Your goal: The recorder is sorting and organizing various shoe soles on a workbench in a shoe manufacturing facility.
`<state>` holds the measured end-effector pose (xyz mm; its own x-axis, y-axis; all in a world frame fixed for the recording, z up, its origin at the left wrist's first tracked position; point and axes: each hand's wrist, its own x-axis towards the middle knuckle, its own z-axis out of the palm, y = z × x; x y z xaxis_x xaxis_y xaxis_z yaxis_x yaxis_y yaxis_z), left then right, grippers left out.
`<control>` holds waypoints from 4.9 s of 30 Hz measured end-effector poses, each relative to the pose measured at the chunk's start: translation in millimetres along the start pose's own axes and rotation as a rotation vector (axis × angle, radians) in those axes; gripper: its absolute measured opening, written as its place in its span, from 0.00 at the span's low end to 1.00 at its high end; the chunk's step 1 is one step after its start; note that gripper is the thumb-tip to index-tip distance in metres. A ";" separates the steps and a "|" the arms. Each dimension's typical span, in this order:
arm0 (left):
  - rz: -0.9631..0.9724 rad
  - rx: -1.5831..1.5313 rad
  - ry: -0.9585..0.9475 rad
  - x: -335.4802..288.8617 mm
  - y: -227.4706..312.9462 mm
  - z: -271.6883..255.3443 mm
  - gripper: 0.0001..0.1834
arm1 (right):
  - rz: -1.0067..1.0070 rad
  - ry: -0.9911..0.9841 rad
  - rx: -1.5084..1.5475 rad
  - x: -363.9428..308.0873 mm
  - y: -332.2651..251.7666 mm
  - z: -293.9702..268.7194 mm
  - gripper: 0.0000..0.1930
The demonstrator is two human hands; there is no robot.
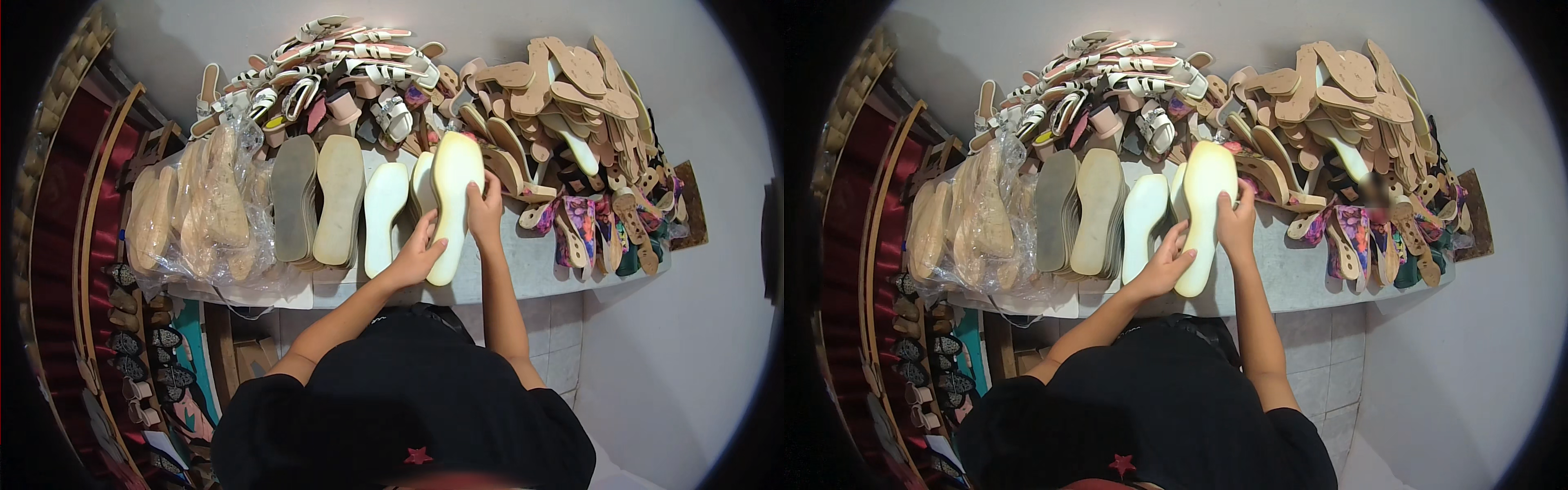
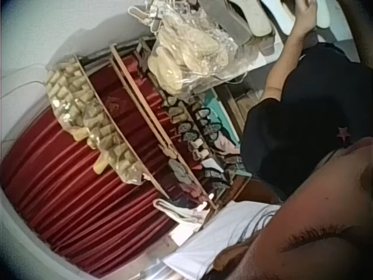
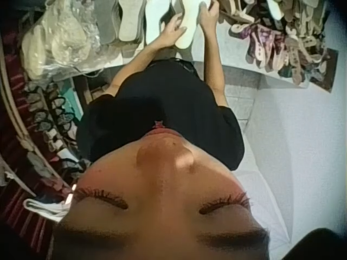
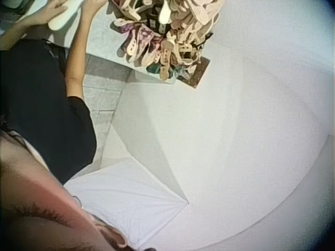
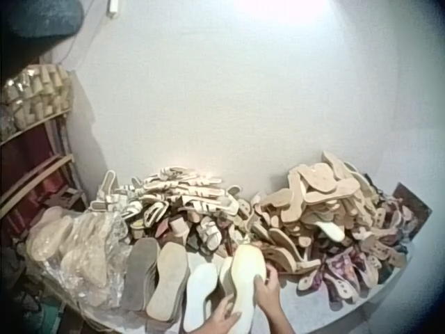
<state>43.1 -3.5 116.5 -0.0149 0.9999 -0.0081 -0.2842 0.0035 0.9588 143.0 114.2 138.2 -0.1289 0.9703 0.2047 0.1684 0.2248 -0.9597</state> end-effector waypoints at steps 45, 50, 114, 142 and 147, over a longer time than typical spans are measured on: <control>0.050 -0.038 0.122 -1.5 -33.9 -31.4 0.42 | 0.039 -0.179 0.456 -68.6 83.1 15.3 0.43; 0.157 -0.105 0.017 -1.3 -39.9 -22.8 0.48 | 0.002 -0.194 0.570 -86.2 68.3 30.4 0.44; 0.048 0.705 0.545 -60.8 -147.5 5.3 0.42 | 0.351 -0.581 -0.118 -101.4 134.0 -12.9 0.29; 0.063 0.725 0.788 -53.7 -147.1 18.9 0.26 | 0.266 -0.634 -0.302 -89.9 125.8 -11.7 0.21; 0.063 0.726 0.772 -54.1 -142.7 20.2 0.31 | 0.303 -0.632 -0.307 -92.6 127.8 -11.1 0.19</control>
<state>103.7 -57.8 -14.1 -0.6867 0.7180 0.1134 0.3752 0.2164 0.9013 187.3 54.0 -1.3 -0.5530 0.7786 -0.2965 0.5373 0.0613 -0.8412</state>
